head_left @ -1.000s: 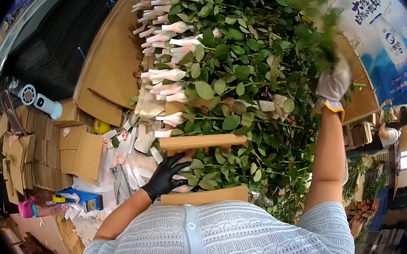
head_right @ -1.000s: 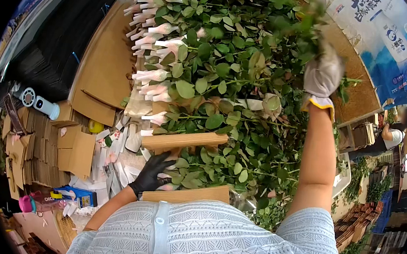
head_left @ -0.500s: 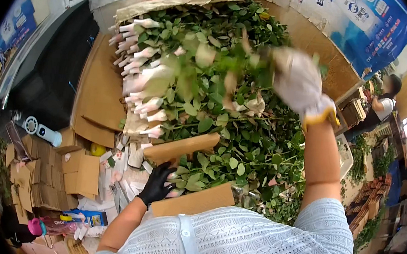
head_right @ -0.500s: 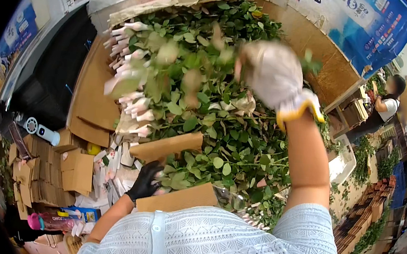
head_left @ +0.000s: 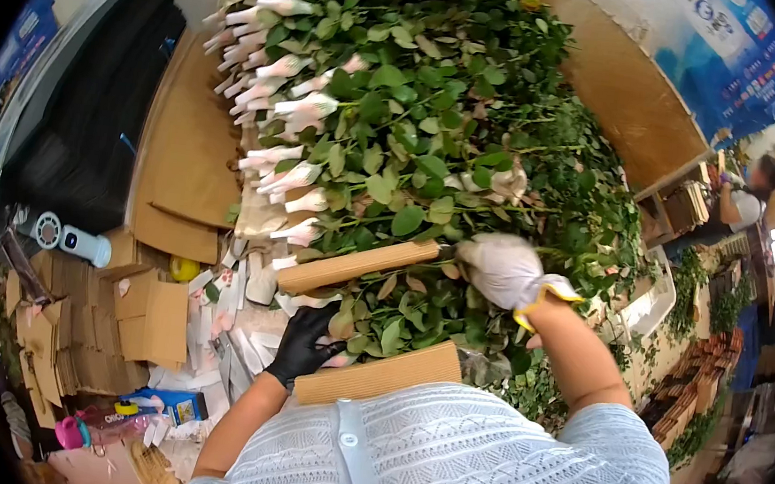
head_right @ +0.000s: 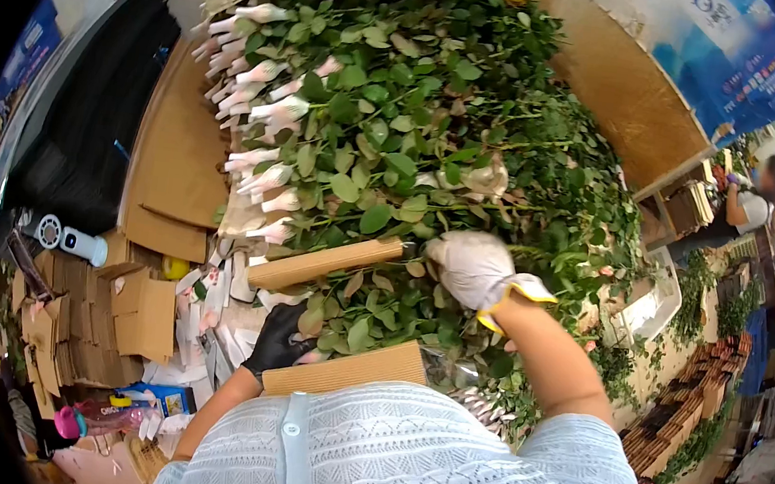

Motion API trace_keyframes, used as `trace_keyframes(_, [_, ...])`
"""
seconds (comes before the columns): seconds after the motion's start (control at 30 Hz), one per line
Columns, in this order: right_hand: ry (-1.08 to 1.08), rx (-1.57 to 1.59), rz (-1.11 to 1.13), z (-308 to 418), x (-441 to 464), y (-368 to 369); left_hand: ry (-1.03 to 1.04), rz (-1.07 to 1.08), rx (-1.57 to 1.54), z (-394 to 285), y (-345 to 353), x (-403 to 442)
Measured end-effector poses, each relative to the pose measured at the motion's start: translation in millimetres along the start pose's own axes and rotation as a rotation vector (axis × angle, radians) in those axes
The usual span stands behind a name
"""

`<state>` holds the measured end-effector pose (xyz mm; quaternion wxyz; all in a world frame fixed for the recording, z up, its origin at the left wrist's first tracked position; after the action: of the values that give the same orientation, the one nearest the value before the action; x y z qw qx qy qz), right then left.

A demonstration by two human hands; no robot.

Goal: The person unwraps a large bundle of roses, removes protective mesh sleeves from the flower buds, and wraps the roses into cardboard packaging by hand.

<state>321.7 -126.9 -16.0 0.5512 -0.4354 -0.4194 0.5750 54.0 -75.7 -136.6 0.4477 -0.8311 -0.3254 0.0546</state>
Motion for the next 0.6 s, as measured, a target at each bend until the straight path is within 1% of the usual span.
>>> trace_keyframes(0.03, [-0.056, -0.076, -0.009, 13, 0, -19, -0.021, -0.003, 0.002, 4, 2, -3])
trace_keyframes(0.1, [-0.049, -0.197, -0.023, 15, -1, -25, -0.005, 0.019, -0.016, -1, 0, 0])
trace_keyframes(0.13, [0.038, -0.211, 0.085, 1, -2, -5, 0.067, 0.031, 0.074, -3, 1, 1])
trace_keyframes(0.17, [0.132, -0.191, 0.192, -12, -4, 20, 0.054, 0.018, 0.067, -2, -1, -2])
trace_keyframes(0.23, [0.09, -0.085, 0.207, -44, -20, 87, 0.103, -0.052, 0.402, -13, -6, -7])
trace_keyframes(0.27, [0.119, -0.081, 0.214, -45, -23, 91, 0.168, -0.126, 0.459, -16, -5, -10])
trace_keyframes(0.3, [0.145, -0.078, 0.217, -46, -20, 93, 0.157, -0.136, 0.453, -16, -8, -6])
trace_keyframes(0.33, [0.218, -0.233, 0.382, -53, -16, 96, 0.129, -0.065, 0.415, -16, -11, 1])
trace_keyframes(0.37, [0.329, -0.336, 0.667, -35, -2, 60, 0.107, 0.014, 0.377, -14, -10, 4])
trace_keyframes(0.4, [0.269, -0.172, 0.509, -4, 21, 5, 0.058, 0.097, 0.252, -6, -3, 5])
trace_keyframes(0.43, [0.226, -0.186, 0.183, 11, 46, -39, 0.067, 0.097, 0.255, -6, -4, 7])
trace_keyframes(0.47, [-0.069, -0.01, -0.299, 34, 60, -86, 0.064, 0.088, 0.195, -6, -6, 9])
trace_keyframes(0.5, [-0.058, -0.113, -0.342, 53, 85, -105, 0.064, 0.078, 0.132, -7, -6, 10])
trace_keyframes(0.53, [-0.175, -0.116, -0.319, 50, 117, -88, 0.079, 0.043, 0.116, -5, -5, 8])
trace_keyframes(0.57, [-0.296, -0.101, -0.376, 58, 143, -68, 0.064, 0.053, 0.103, 1, 0, 4])
trace_keyframes(0.6, [-0.263, -0.172, -0.195, 82, 172, -51, 0.06, 0.048, 0.082, 3, 1, 3])
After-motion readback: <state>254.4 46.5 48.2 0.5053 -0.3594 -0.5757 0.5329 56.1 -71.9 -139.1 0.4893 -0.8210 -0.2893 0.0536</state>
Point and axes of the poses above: each hand's wrist, its own x-axis towards the middle knuckle, its own y-axis out of the palm, z = x × y, the point moved 8 cm from there along x, towards the middle knuckle, and after that the axes turned 11 degrees about x, right-handed, at the moved point
